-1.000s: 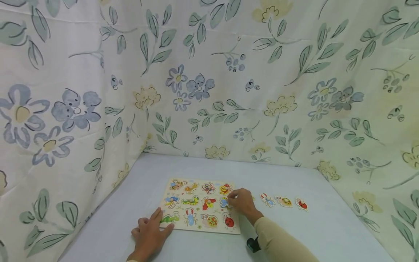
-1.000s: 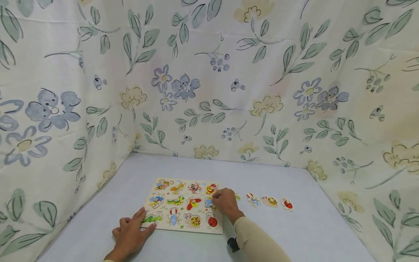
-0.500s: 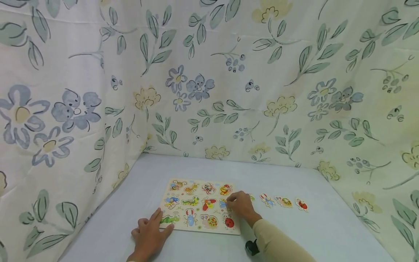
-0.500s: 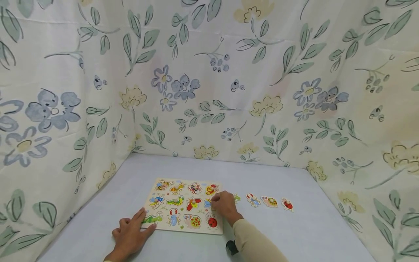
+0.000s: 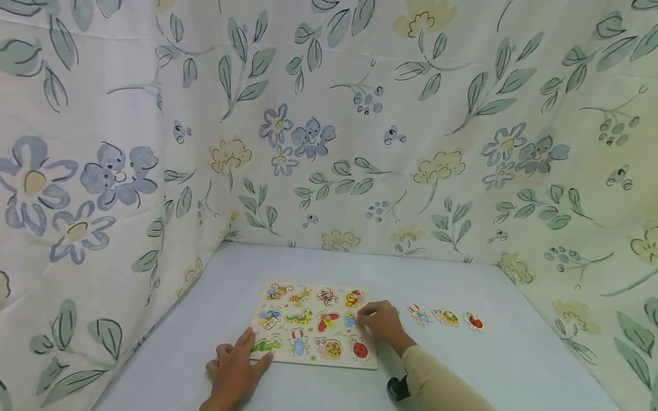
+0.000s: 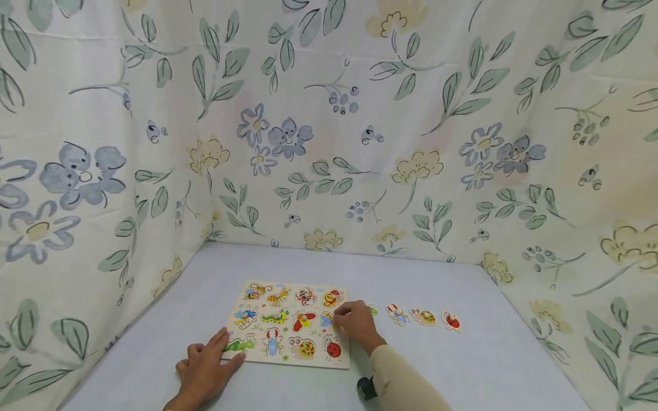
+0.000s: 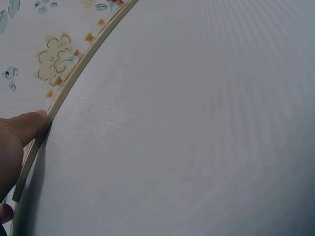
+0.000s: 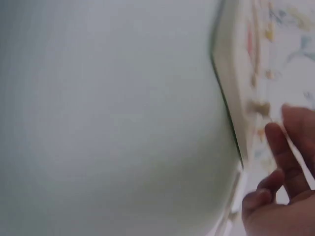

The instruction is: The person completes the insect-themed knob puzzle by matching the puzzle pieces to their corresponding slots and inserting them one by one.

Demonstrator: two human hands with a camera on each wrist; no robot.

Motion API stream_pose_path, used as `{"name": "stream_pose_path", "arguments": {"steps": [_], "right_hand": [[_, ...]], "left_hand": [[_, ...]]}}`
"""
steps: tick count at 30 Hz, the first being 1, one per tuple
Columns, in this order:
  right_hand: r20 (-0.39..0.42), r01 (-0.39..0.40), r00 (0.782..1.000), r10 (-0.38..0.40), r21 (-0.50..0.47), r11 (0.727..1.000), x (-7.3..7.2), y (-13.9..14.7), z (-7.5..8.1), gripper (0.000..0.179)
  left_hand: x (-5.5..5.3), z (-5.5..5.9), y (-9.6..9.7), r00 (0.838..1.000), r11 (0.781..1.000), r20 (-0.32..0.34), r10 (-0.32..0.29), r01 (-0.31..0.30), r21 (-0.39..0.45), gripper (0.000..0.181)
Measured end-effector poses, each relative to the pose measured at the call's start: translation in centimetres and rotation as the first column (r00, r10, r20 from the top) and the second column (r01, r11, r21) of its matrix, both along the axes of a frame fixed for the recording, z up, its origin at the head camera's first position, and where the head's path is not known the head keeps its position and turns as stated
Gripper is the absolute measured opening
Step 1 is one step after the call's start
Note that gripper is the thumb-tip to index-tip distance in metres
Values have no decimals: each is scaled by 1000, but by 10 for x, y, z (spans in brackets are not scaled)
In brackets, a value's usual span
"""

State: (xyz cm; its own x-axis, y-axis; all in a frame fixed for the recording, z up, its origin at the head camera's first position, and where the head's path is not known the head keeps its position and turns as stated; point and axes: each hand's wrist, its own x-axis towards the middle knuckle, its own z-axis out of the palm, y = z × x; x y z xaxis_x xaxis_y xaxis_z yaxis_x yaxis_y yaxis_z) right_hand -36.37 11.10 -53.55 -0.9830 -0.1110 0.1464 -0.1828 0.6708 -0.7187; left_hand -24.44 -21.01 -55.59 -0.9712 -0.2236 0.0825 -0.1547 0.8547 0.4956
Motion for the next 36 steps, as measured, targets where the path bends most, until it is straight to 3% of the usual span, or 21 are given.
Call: {"name": "stream_pose_path", "arguments": {"steps": [3, 7, 10, 12, 20, 27, 36], "right_hand": [[49, 29, 999, -22, -152, 988, -5, 10, 5, 17], [89, 72, 995, -41, -377, 924, -10, 29, 17, 35], [89, 96, 994, -63, -447, 889, -14, 42, 23, 42], [87, 111, 993, -81, -453, 884, -16, 48, 26, 45], [145, 171, 981, -126, -361, 917, -20, 59, 14, 39], [184, 184, 972, -149, -194, 963, -20, 65, 0, 30], [101, 205, 973, -208, 40, 978, -17, 58, 0, 13]], "left_hand": [[0, 0, 0, 1000, 1000, 4, 7, -7, 5, 80], [1, 1, 0, 1000, 1000, 0, 4, -4, 7, 80], [1, 1, 0, 1000, 1000, -6, 3, -3, 3, 79], [0, 1, -1, 1000, 1000, -8, 7, -7, 0, 79], [0, -1, 0, 1000, 1000, -2, 20, -20, 15, 79], [1, -1, 2, 1000, 1000, -20, 16, -16, 16, 78], [-1, -4, 0, 999, 1000, -27, 22, -22, 7, 79]]}}
